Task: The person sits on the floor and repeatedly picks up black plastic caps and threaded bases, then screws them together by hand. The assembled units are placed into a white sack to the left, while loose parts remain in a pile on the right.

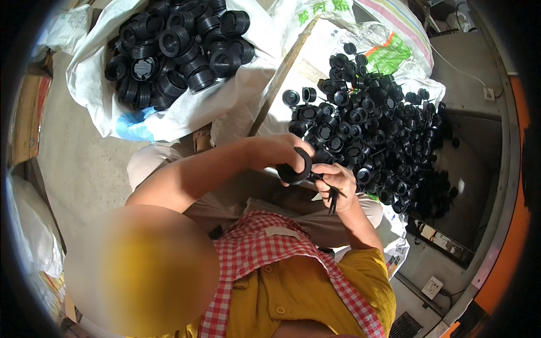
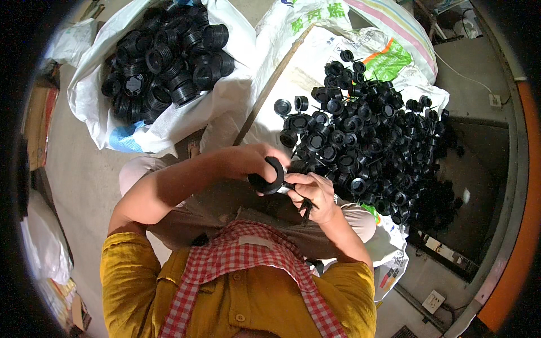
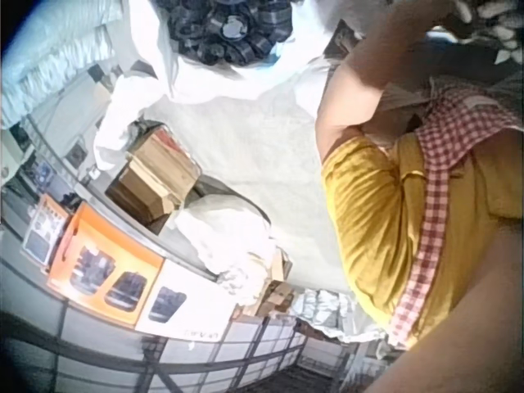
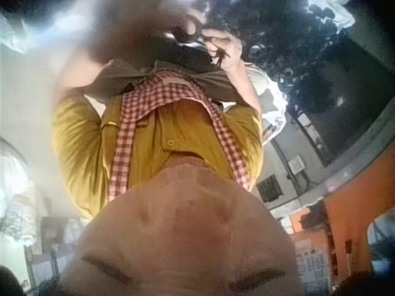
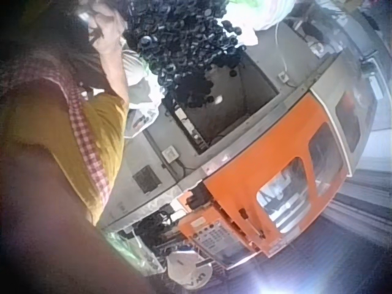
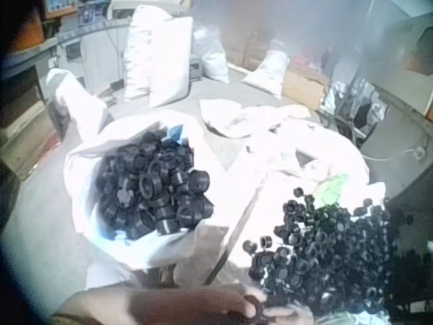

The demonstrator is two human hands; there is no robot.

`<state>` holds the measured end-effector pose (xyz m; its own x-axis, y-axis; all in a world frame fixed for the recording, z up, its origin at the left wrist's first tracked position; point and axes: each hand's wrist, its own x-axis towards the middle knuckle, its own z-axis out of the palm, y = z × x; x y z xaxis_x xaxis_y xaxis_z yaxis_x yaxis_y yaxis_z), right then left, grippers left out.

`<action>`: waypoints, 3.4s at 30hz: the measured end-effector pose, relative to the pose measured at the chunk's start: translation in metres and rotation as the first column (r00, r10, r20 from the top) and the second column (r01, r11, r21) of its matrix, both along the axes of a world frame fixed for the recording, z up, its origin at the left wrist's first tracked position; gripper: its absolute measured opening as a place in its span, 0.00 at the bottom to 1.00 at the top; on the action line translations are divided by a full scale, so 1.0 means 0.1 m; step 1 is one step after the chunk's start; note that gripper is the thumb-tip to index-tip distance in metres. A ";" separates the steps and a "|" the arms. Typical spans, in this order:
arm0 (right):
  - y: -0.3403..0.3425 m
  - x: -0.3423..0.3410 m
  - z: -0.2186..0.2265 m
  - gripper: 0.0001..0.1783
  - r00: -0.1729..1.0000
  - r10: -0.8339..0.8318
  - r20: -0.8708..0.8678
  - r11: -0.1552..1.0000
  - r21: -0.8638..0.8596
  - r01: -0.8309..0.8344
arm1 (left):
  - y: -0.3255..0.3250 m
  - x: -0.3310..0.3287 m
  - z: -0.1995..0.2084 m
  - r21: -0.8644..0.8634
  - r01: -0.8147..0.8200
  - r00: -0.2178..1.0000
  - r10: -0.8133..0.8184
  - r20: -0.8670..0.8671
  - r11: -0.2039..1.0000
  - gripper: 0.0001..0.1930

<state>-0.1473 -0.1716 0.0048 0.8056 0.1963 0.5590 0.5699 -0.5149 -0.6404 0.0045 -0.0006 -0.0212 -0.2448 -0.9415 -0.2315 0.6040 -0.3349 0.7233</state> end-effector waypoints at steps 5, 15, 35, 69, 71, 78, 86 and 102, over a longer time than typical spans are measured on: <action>0.02 -0.03 0.00 0.21 0.899 -0.116 -0.421 0.985 -0.168 0.049 | 0.03 -0.17 0.06 -0.147 -0.193 0.585 0.234 0.777 0.970 0.23; -0.21 -0.48 -0.42 0.20 0.258 0.852 -0.456 0.310 0.835 0.455 | -0.01 -0.28 0.30 -0.729 0.153 0.303 0.670 0.677 0.667 0.04; 0.06 0.67 -0.78 0.20 0.548 -0.705 -0.450 0.463 0.294 0.836 | 0.01 -0.20 0.44 -0.428 -0.248 -0.512 0.257 0.819 0.869 0.26; 0.02 -0.29 -0.24 0.19 0.904 -0.226 -0.362 0.972 -0.150 0.183 | 0.01 -0.28 0.05 0.031 -0.009 0.970 0.001 0.242 0.999 0.35; 0.11 -0.13 0.04 0.13 0.923 -0.182 -0.338 0.976 -0.180 0.126 | 0.01 -0.31 0.02 0.068 -0.055 0.964 0.035 0.263 0.996 0.34; 0.07 -0.12 0.18 0.10 0.960 -0.018 -0.281 0.924 -0.371 -0.091 | 0.03 -0.33 0.10 0.278 0.039 0.868 -0.170 0.466 0.960 0.21; 0.10 -0.27 -0.11 0.07 0.309 0.164 -0.937 0.836 0.298 0.460 | 0.01 -0.34 -0.04 -0.556 0.303 -0.177 0.619 0.765 0.774 0.06; 0.21 0.23 -0.38 0.05 0.898 -0.102 -0.428 0.449 0.785 0.426 | -0.10 -0.39 -0.02 0.176 -0.553 0.818 0.571 -0.073 0.814 0.26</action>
